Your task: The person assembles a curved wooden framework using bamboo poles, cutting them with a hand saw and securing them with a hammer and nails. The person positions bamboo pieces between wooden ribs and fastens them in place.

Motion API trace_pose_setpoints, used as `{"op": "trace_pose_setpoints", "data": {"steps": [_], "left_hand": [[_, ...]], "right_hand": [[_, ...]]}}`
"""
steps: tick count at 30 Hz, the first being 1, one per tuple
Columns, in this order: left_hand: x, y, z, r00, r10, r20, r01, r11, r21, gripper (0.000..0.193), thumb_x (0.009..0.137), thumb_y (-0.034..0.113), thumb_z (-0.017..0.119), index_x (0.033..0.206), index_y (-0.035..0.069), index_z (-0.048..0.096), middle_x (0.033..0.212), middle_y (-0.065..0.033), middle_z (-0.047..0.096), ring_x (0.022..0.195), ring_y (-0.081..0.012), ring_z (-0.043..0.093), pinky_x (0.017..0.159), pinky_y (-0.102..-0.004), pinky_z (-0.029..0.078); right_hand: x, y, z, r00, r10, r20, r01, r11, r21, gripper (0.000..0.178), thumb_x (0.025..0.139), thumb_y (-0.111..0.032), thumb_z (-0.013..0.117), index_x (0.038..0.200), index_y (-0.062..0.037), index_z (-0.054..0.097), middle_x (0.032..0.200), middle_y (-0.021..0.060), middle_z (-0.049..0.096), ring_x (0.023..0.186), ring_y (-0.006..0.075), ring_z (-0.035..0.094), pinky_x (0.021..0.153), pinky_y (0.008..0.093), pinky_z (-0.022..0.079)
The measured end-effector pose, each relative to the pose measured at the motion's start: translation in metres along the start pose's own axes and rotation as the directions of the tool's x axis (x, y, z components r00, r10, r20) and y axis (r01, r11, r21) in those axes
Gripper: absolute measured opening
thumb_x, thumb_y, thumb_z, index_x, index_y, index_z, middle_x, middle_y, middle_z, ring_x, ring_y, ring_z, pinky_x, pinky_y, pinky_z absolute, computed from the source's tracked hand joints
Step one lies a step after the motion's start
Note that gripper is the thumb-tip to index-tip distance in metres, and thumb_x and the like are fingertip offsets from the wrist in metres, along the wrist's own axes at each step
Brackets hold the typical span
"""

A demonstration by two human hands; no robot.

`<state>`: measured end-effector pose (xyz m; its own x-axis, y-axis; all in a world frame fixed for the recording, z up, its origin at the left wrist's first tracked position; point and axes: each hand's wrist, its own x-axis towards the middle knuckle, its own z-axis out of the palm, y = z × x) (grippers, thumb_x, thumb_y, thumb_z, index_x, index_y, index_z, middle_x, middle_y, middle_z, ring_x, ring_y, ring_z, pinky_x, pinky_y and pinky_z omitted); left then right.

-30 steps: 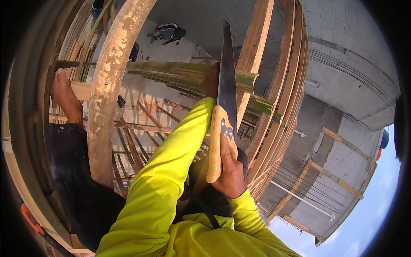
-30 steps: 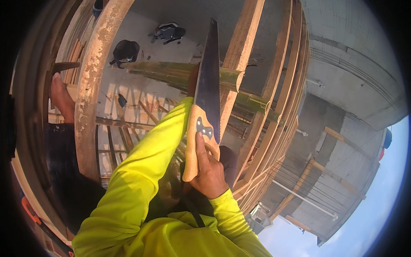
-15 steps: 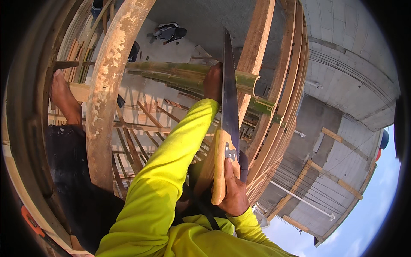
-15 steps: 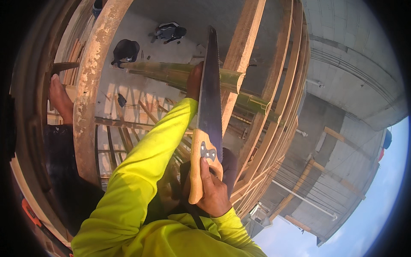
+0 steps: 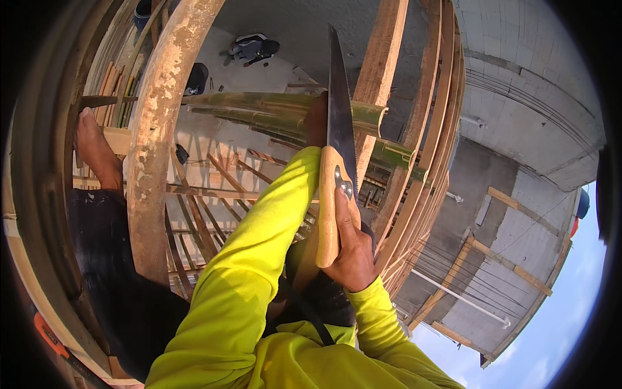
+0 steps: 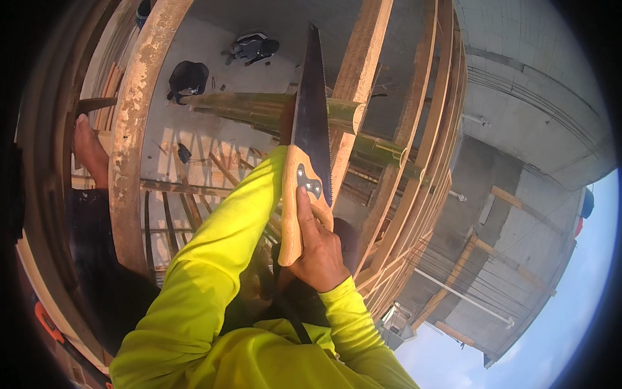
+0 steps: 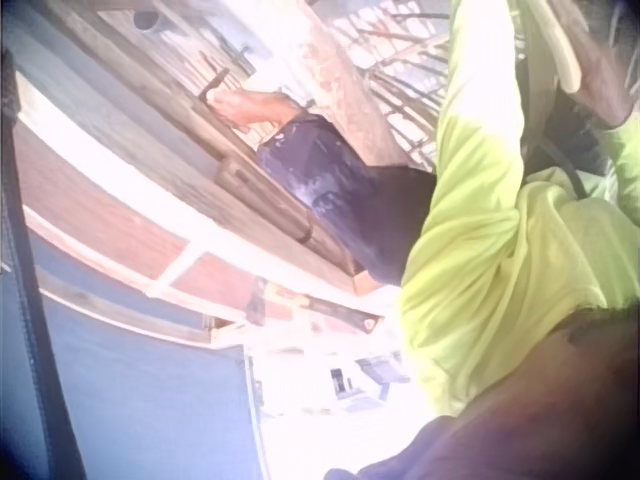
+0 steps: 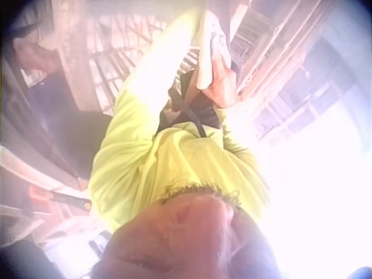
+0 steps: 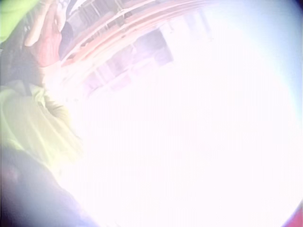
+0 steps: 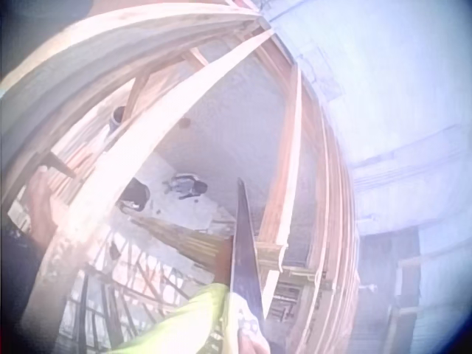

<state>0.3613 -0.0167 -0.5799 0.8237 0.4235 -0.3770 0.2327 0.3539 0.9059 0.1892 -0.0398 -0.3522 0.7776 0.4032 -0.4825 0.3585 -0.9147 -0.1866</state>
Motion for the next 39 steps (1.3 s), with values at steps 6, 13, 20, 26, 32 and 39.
{"op": "trace_pose_setpoints", "data": {"steps": [6,13,20,26,32,39], "left_hand": [[0.006,-0.004,-0.001,0.925,0.283,-0.253,-0.316,0.943,-0.101,0.023,0.085,0.022,0.065,0.101,0.006,0.059,0.097,-0.0208,0.064,0.095,-0.0416,0.063,0.079,-0.0506,0.049],[-0.012,0.007,-0.01,0.952,0.258,-0.166,-0.263,0.965,-0.006,0.021,0.085,0.018,0.061,0.102,0.005,0.059,0.095,-0.0206,0.063,0.094,-0.0425,0.062,0.077,-0.0508,0.049],[-0.002,-0.005,-0.005,0.979,0.196,-0.052,-0.198,0.98,-0.032,0.018,0.085,0.015,0.061,0.099,0.004,0.06,0.098,-0.0221,0.063,0.095,-0.0438,0.061,0.077,-0.0506,0.048],[-0.003,0.0,-0.01,0.847,0.407,-0.342,-0.422,0.906,0.035,0.02,0.087,0.018,0.059,0.098,0.001,0.061,0.094,-0.0228,0.065,0.091,-0.0444,0.063,0.077,-0.05,0.05],[-0.006,0.002,-0.012,0.976,0.173,-0.129,-0.188,0.976,-0.114,0.02,0.083,0.015,0.062,0.099,0.003,0.062,0.09,-0.0218,0.063,0.091,-0.042,0.062,0.076,-0.0499,0.049],[-0.016,-0.001,0.002,0.983,0.111,-0.149,-0.14,0.969,-0.202,0.016,0.083,0.012,0.062,0.096,0.003,0.064,0.089,-0.0175,0.063,0.088,-0.0371,0.062,0.077,-0.0461,0.05]], "right_hand": [[-0.029,-0.008,-0.008,0.989,-0.136,-0.055,0.13,0.986,-0.103,0.093,0.073,-0.005,0.071,0.153,-0.0019,0.024,0.112,0.0263,0.065,0.1,0.0418,0.066,0.085,0.0457,0.054],[-0.002,-0.009,-0.004,0.998,-0.047,-0.045,0.046,0.998,-0.04,0.094,0.074,-0.006,0.071,0.154,-0.002,0.022,0.112,0.0273,0.065,0.107,0.044,0.063,0.086,0.0457,0.054],[0.013,-0.006,-0.005,0.997,0.058,-0.048,-0.052,0.991,0.121,0.09,0.074,-0.005,0.07,0.153,-0.0022,0.027,0.122,0.0264,0.063,0.102,0.0406,0.067,0.086,0.0422,0.055],[-0.033,-0.007,-0.001,0.983,-0.154,-0.098,0.138,0.979,-0.147,0.087,0.075,-0.005,0.071,0.151,0.0002,0.029,0.121,0.0265,0.063,0.104,0.0405,0.067,0.089,0.0439,0.055],[0.014,-0.011,0.001,0.998,0.047,-0.046,-0.046,0.999,0.027,0.088,0.074,-0.002,0.068,0.152,-0.0014,0.028,0.123,0.0286,0.06,0.102,0.0431,0.066,0.084,0.0451,0.055],[0.002,0.004,0.0,0.994,-0.024,-0.103,0.024,1.0,-0.002,0.092,0.074,-0.001,0.069,0.155,-0.005,0.023,0.122,0.03,0.06,0.106,0.0454,0.063,0.087,0.047,0.053]]}}
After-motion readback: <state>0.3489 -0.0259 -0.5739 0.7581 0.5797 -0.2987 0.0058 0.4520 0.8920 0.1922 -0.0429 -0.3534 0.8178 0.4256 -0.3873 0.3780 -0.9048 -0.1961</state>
